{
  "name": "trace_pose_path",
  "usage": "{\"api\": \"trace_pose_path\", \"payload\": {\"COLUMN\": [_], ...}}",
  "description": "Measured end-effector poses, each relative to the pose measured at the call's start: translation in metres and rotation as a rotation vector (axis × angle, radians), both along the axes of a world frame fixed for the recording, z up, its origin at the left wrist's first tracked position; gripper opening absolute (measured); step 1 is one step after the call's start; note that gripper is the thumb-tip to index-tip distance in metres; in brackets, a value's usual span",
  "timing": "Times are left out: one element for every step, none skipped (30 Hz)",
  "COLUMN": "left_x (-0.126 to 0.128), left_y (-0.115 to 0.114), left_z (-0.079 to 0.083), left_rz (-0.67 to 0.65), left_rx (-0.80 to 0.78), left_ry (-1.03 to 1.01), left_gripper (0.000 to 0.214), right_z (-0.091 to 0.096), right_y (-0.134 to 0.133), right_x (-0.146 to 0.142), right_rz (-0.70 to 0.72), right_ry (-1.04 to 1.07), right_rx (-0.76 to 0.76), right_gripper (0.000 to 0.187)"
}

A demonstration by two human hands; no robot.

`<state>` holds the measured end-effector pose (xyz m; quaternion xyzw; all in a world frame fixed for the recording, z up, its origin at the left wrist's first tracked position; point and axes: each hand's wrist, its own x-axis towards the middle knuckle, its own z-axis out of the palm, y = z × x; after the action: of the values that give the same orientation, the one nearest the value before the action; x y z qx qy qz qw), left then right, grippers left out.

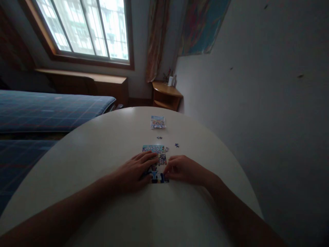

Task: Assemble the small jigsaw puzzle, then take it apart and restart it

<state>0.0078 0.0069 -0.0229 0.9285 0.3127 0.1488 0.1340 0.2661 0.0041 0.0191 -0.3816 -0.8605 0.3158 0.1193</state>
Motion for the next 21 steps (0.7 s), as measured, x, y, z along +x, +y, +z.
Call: {"api": "trace_pose_path", "payload": {"left_x": [0.000,0.000,0.001,0.001,0.001,0.000,0.000,0.000,-0.001,-0.001,-0.001,-0.001,-0.001,-0.001,-0.001,-0.001,-0.001,-0.001,-0.001,-0.002,-0.002], "left_y": [0.000,0.000,0.000,-0.001,-0.001,-0.001,-0.001,0.000,0.000,0.000,0.000,0.000,0.000,0.000,0.000,0.000,0.000,0.000,0.000,0.000,0.000], "left_z": [0.000,0.000,0.001,0.001,0.001,0.001,0.001,0.001,0.001,0.001,0.001,0.001,0.001,0.001,0.001,0.001,0.001,0.001,0.001,0.001,0.001], "left_rz": [0.003,0.005,0.006,0.006,0.006,0.004,0.004,0.005,0.006,0.007,0.009,0.011,0.010,0.009,0.008,0.008,0.008,0.006,0.008,0.008,0.007], "left_rx": [-0.001,-0.002,-0.004,-0.006,-0.008,-0.009,-0.011,-0.011,-0.012,-0.012,-0.012,-0.012,-0.013,-0.015,-0.016,-0.017,-0.018,-0.017,-0.016,-0.014,-0.012], "left_ry": [0.000,0.000,0.001,-0.001,-0.006,-0.012,-0.016,-0.015,-0.009,-0.001,0.004,0.006,0.003,-0.002,-0.008,-0.010,-0.010,-0.008,-0.006,-0.002,0.004], "left_gripper": [0.061,0.061,0.061,0.061,0.061,0.062,0.062,0.063,0.063,0.064,0.064,0.064,0.064,0.064,0.064,0.064,0.064,0.065,0.065,0.066,0.066], "right_z": [0.001,0.001,0.002,0.002,0.001,0.000,-0.001,-0.002,-0.004,-0.006,-0.009,-0.011,-0.014,-0.018,-0.021,-0.024,-0.026,-0.029,-0.030,-0.031,-0.030], "right_y": [0.000,0.000,0.000,0.001,0.003,0.005,0.008,0.012,0.017,0.022,0.026,0.031,0.035,0.039,0.042,0.045,0.046,0.048,0.048,0.049,0.048], "right_x": [0.000,-0.001,-0.001,0.000,0.001,0.004,0.007,0.010,0.015,0.020,0.025,0.029,0.033,0.036,0.037,0.037,0.036,0.034,0.032,0.030,0.029], "right_rz": [0.003,0.000,-0.014,-0.041,-0.083,-0.142,-0.215,-0.296,-0.380,-0.463,-0.538,-0.601,-0.654,-0.699,-0.736,-0.758,-0.766,-0.761,-0.745,-0.719,-0.689], "right_ry": [-0.001,0.000,0.006,0.013,0.020,0.024,0.021,0.010,-0.008,-0.029,-0.049,-0.066,-0.076,-0.081,-0.080,-0.080,-0.084,-0.093,-0.106,-0.122,-0.134], "right_rx": [0.000,0.000,0.003,0.012,0.029,0.057,0.092,0.133,0.172,0.205,0.230,0.246,0.264,0.280,0.299,0.320,0.343,0.366,0.386,0.399,0.404], "right_gripper": [0.009,0.010,0.011,0.012,0.013,0.013,0.013,0.013,0.013,0.013,0.014,0.015,0.018,0.021,0.024,0.028,0.031,0.034,0.034,0.034,0.032]}}
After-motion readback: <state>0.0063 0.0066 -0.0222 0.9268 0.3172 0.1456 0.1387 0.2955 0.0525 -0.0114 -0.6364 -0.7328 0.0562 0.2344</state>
